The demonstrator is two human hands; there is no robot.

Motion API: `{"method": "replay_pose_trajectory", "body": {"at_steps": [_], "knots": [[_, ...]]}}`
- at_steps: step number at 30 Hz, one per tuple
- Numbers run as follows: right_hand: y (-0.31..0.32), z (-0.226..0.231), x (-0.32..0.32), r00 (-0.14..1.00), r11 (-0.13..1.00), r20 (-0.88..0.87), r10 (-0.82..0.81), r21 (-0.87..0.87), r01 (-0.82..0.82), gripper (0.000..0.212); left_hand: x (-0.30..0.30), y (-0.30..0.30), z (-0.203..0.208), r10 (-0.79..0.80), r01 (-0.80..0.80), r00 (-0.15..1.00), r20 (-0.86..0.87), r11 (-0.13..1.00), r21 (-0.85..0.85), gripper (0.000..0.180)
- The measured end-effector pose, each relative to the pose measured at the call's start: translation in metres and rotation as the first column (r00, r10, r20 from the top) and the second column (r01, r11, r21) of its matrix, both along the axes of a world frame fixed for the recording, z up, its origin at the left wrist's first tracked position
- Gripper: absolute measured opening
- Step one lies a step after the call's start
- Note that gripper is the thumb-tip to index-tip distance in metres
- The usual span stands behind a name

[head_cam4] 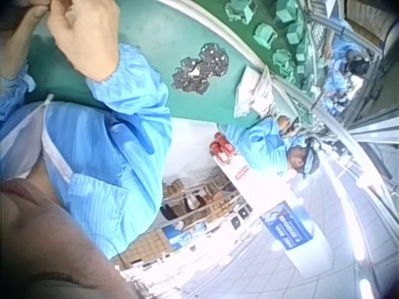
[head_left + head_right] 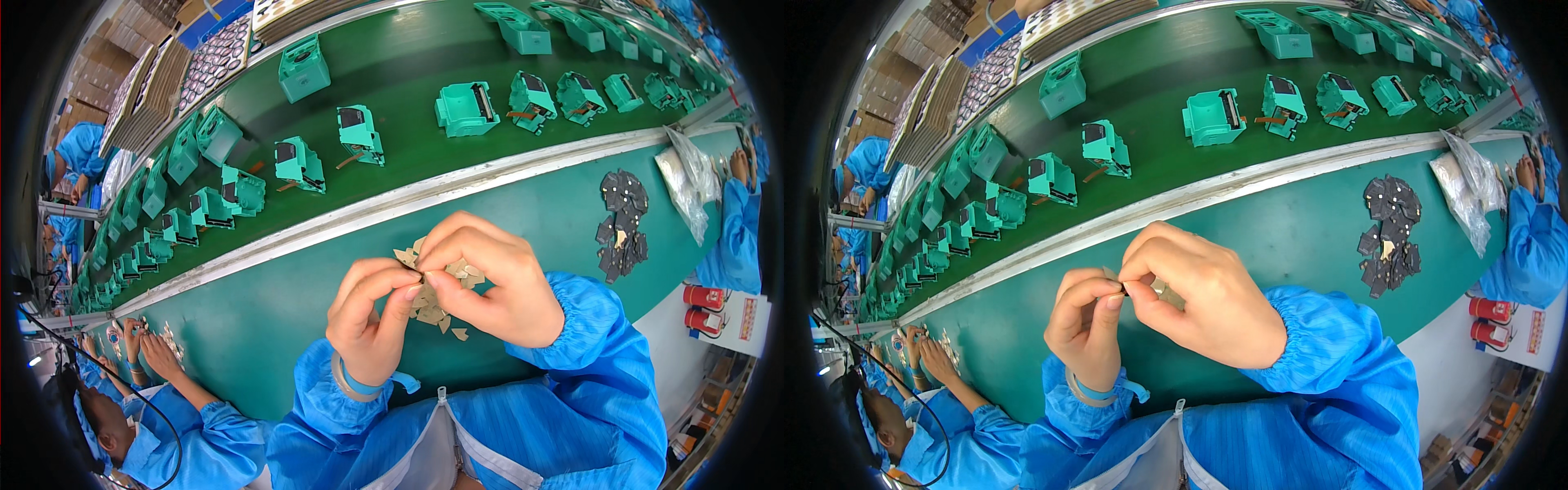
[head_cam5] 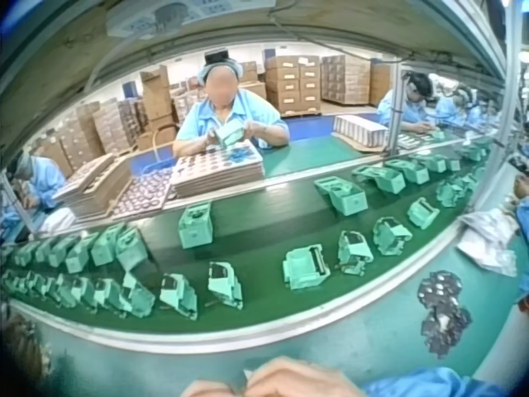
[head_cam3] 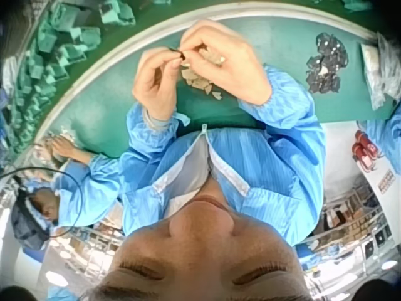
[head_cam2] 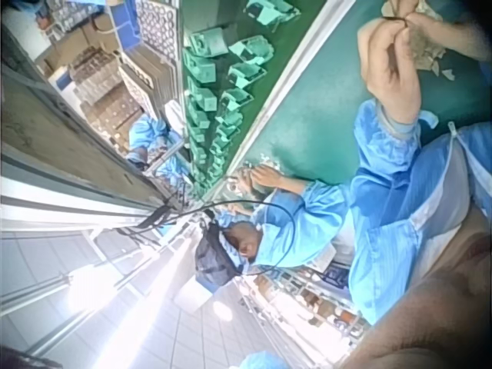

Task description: The person assembles small electronic or mechanical components by hand, fitting plastic housings and internal parts together at a factory workbench.

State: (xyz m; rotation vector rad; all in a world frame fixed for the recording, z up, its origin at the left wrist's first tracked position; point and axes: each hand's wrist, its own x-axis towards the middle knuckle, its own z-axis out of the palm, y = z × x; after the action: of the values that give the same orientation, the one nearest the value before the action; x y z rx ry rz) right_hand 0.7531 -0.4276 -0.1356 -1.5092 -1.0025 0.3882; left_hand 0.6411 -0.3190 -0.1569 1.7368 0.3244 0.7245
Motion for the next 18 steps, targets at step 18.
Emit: {"method": "replay_pose_trajectory", "body": {"at_steps": [18], "knots": [[-0.005, -0.035, 0.017, 0.751, 0.613, 0.290, 0.593, -0.768, -0.187, 0.012, 0.007, 0.029, -0.018, -0.037, 0.232, 0.972, 0.230, 0.251, -0.940, 0.028]]}}
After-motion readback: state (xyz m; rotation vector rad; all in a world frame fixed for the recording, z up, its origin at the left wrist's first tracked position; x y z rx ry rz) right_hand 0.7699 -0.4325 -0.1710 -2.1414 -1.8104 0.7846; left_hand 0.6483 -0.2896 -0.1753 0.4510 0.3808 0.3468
